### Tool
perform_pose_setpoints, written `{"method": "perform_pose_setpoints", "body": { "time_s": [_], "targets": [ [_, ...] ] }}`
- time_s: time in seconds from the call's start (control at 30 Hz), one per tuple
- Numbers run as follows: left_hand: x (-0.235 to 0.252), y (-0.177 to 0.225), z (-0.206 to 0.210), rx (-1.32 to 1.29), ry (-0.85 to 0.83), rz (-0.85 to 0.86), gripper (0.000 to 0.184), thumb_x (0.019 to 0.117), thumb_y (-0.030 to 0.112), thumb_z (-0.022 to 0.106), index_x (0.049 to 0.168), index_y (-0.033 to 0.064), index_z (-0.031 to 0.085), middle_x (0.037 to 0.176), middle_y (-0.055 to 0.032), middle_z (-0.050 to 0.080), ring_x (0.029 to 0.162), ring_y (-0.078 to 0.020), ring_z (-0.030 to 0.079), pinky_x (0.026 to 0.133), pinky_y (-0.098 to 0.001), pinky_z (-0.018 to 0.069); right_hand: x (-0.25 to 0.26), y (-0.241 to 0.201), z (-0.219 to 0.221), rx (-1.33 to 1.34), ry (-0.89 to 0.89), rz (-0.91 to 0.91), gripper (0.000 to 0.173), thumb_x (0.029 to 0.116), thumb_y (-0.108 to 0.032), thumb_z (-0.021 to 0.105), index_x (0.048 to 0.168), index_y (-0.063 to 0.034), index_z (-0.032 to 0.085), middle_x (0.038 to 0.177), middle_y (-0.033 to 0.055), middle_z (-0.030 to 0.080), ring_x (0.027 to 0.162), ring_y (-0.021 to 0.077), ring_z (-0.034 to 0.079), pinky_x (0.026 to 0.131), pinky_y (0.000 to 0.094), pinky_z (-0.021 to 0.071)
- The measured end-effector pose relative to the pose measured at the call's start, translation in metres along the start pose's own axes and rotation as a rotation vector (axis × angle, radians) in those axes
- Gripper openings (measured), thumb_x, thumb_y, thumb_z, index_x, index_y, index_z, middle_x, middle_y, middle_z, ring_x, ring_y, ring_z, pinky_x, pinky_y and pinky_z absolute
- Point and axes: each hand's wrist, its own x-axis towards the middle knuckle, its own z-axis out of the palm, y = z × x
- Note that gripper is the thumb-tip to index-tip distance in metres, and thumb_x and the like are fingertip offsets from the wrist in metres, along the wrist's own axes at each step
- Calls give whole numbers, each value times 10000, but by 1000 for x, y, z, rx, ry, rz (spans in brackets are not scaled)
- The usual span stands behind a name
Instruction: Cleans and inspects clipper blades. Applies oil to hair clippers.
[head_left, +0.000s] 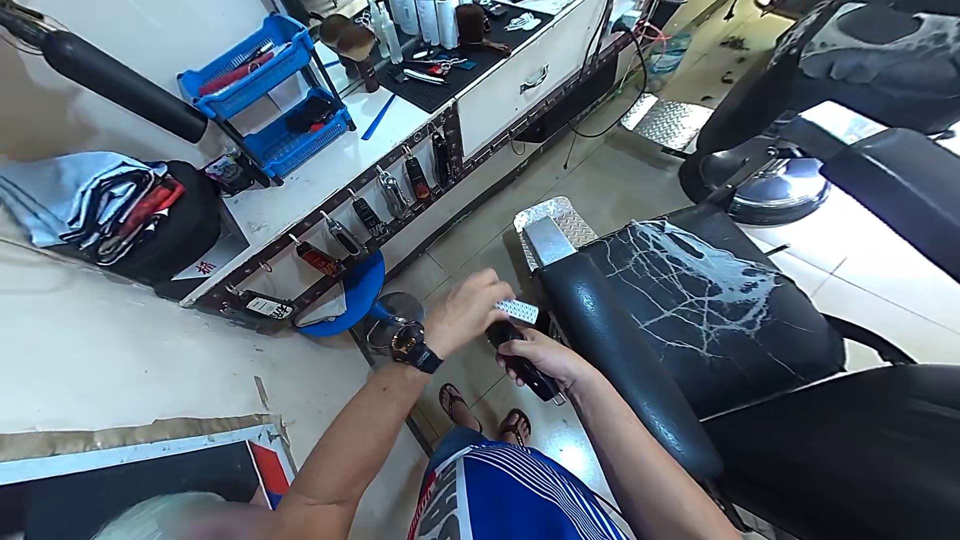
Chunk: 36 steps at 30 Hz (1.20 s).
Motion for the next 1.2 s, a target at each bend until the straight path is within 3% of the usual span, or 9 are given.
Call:
{"method": "perform_pose_setpoints", "body": {
  "time_s": [0.13,0.23,0.3,0.47,0.6,0.77,0.93,1.07,1.2],
  "targets": [
    [-14,-26,-10,73,2,-14,212,933,172,755,1134,107,743,1083,-103,665,1011,-256,669,887,-438,584,-1,1,-7,64,-20,2,281,951,-225,570,1180,-67,531,800,59,666,581,129,650,498,248,557],
    [-11,-10,-11,75,80,-9,217,932,179,755,1141,120,745,1078,-86,670,1008,-239,671,880,-423,589,-1,3,-6,105,-22,2,274,950,-217,556,1175,-62,532,799,68,666,574,132,648,489,249,553],
    [-10,-9,-6,45,9,14,219,947,174,736,1157,111,736,1091,-94,663,1016,-243,670,888,-416,585,0,-1,-2,118,-49,-12,278,936,-221,548,1169,-70,530,803,66,666,574,126,645,485,243,549],
    [-20,-23,-23,137,53,-130,204,923,173,764,1117,111,748,1056,-109,665,958,-277,675,825,-472,589,-3,3,-7,122,-49,-26,317,931,-236,561,1197,-69,522,799,69,663,570,126,643,485,242,546],
    [-19,-12,-6,-57,50,-57,231,948,192,736,1168,122,740,1102,-84,676,985,-220,685,873,-422,594,-2,-2,0,128,-61,-55,337,906,-242,572,1192,-72,518,803,67,659,564,122,637,480,238,543],
    [-27,-25,-21,-17,120,-288,225,944,239,744,1145,138,746,1052,-82,677,917,-233,682,816,-456,591,-6,4,-4,59,-24,-78,419,895,-245,619,1253,-65,496,814,73,660,558,137,632,486,258,549],
    [-24,-9,-10,-241,114,-268,245,958,268,730,1171,147,745,1076,-63,687,957,-187,677,869,-415,581,-8,-2,2,34,-31,-133,478,870,-250,656,1279,-65,491,828,79,677,557,141,638,483,260,550],
    [-32,-11,-17,-233,187,-387,233,960,288,726,1154,160,747,1029,-46,688,912,-172,673,833,-408,581,-11,6,-2,111,-32,-183,549,900,-286,639,1364,-51,462,906,113,712,580,145,651,494,254,546],
    [-33,4,-2,-363,264,-372,240,960,275,726,1172,161,744,1039,-43,679,889,-150,669,812,-370,590,-12,4,6,185,-29,-246,513,925,-304,649,1321,-55,440,958,131,743,576,140,662,499,239,543]
  ]
}}
